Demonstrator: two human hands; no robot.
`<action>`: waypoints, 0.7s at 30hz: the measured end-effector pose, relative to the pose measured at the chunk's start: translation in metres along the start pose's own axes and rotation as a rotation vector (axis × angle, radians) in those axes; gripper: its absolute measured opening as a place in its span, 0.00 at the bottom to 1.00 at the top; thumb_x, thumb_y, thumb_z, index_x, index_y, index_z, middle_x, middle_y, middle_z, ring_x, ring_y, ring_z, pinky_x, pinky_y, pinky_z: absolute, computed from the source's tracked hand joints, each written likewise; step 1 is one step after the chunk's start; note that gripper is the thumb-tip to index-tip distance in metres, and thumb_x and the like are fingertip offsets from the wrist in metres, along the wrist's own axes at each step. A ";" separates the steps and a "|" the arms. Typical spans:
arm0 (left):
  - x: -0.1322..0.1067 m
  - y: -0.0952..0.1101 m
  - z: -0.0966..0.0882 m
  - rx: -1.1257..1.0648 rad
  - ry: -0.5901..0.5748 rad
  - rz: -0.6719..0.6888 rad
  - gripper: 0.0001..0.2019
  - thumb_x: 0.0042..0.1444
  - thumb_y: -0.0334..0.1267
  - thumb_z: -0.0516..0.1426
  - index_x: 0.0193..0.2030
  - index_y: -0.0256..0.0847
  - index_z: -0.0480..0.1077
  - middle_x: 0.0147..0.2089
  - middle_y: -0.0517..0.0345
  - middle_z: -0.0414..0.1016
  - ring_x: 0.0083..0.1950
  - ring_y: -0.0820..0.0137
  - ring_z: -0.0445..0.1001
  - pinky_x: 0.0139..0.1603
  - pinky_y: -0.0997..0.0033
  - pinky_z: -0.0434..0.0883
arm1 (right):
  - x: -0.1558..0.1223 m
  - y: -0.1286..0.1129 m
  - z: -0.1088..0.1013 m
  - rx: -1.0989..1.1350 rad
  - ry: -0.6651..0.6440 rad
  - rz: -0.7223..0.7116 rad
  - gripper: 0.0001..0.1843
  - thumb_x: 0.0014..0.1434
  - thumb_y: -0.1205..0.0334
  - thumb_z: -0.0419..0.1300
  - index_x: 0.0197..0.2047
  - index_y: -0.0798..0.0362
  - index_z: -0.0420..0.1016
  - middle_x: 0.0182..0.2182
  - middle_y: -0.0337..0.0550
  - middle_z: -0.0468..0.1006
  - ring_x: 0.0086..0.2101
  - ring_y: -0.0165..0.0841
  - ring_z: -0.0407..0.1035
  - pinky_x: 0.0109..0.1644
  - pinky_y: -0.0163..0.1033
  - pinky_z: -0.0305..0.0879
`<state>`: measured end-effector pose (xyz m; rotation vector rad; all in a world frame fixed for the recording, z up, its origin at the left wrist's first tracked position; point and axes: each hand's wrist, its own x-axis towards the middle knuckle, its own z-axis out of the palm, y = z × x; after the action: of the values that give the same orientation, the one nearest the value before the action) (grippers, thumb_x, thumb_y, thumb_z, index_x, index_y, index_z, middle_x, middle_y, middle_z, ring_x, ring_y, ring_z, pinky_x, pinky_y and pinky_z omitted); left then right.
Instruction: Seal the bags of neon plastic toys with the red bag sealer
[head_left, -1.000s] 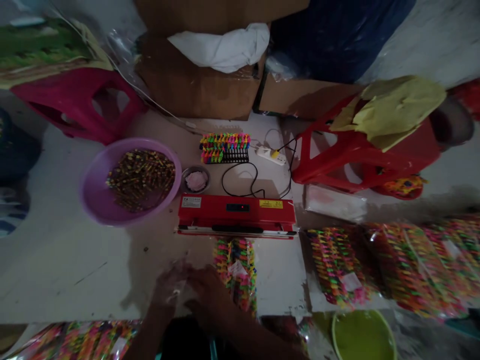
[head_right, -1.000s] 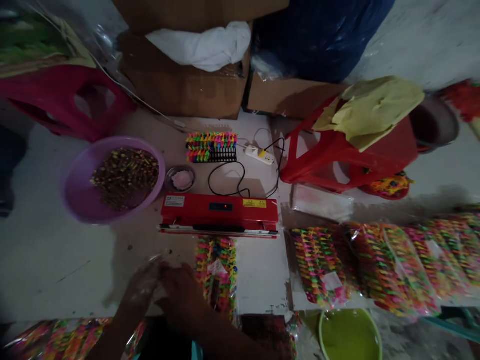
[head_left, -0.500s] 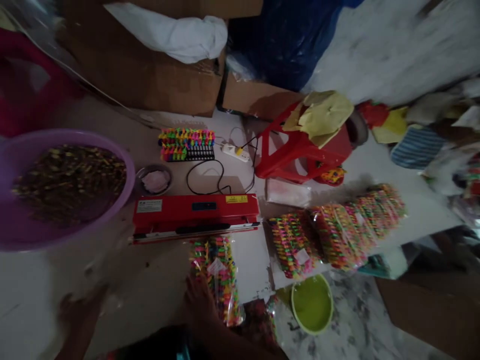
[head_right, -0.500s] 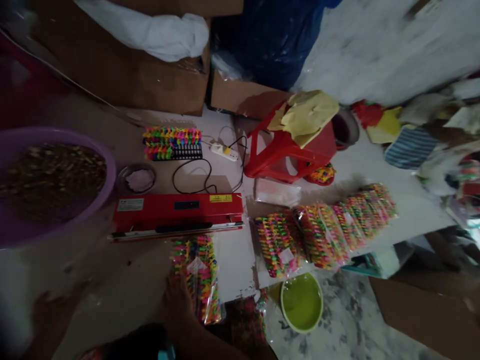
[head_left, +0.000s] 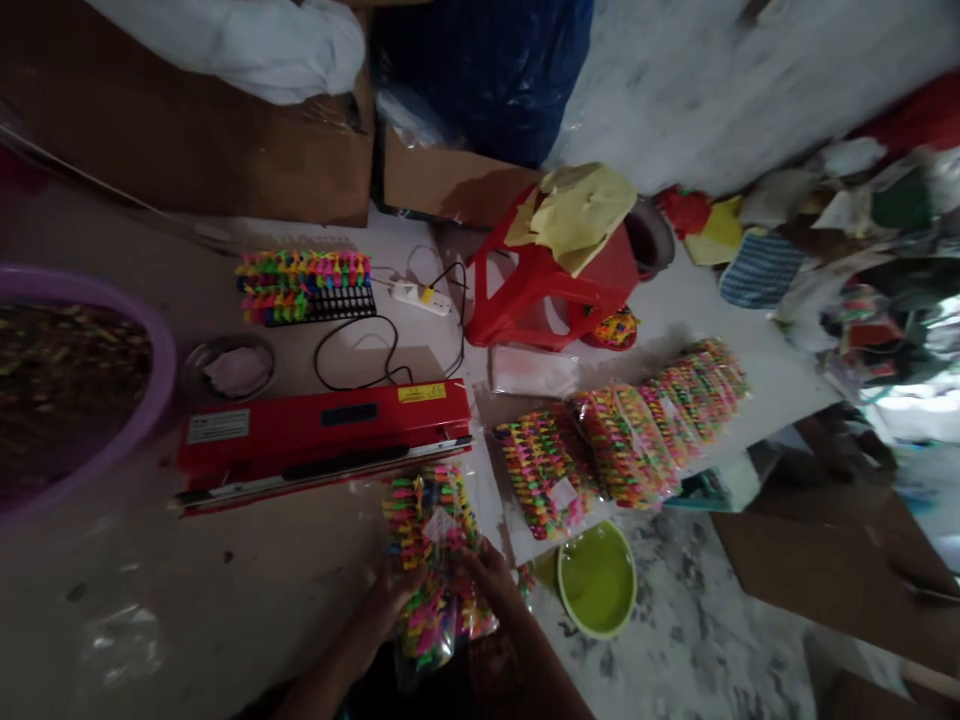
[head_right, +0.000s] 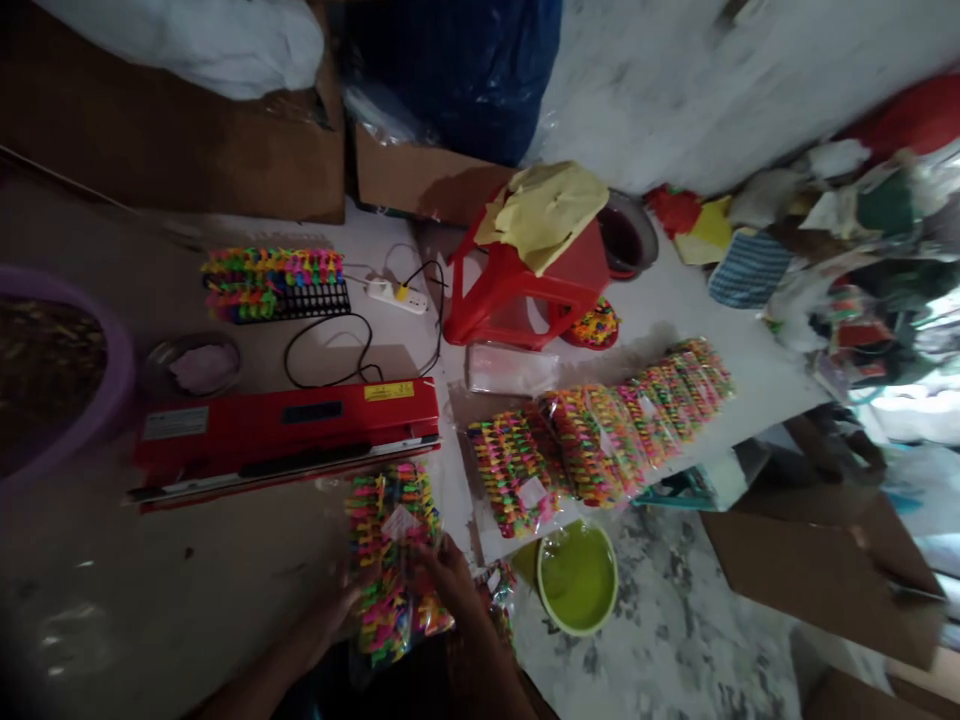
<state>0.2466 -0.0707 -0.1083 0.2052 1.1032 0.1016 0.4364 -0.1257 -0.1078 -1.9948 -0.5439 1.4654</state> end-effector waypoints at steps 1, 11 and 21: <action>-0.003 0.002 0.013 0.005 -0.038 -0.025 0.40 0.36 0.59 0.64 0.55 0.48 0.58 0.58 0.49 0.67 0.57 0.53 0.68 0.49 0.57 0.69 | -0.004 -0.004 -0.010 -0.047 0.012 -0.021 0.32 0.47 0.34 0.57 0.42 0.55 0.74 0.35 0.46 0.79 0.40 0.41 0.71 0.44 0.43 0.68; 0.051 0.063 0.210 0.132 -0.292 0.001 0.32 0.43 0.48 0.62 0.56 0.49 0.58 0.56 0.52 0.69 0.53 0.58 0.70 0.41 0.64 0.67 | 0.027 -0.084 -0.209 -0.744 0.433 -0.121 0.25 0.53 0.40 0.52 0.37 0.53 0.76 0.30 0.45 0.78 0.32 0.38 0.71 0.35 0.40 0.65; 0.009 0.015 0.054 0.130 -0.492 -0.161 0.31 0.39 0.51 0.65 0.52 0.46 0.68 0.52 0.52 0.72 0.52 0.60 0.69 0.47 0.61 0.66 | -0.012 -0.028 -0.074 -0.875 0.494 -0.944 0.14 0.58 0.59 0.55 0.47 0.52 0.72 0.43 0.50 0.75 0.44 0.39 0.69 0.48 0.47 0.66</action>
<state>0.2991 -0.0607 -0.0894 0.2413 0.6316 -0.1593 0.5040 -0.1292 -0.0651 -2.0438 -1.7746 0.1160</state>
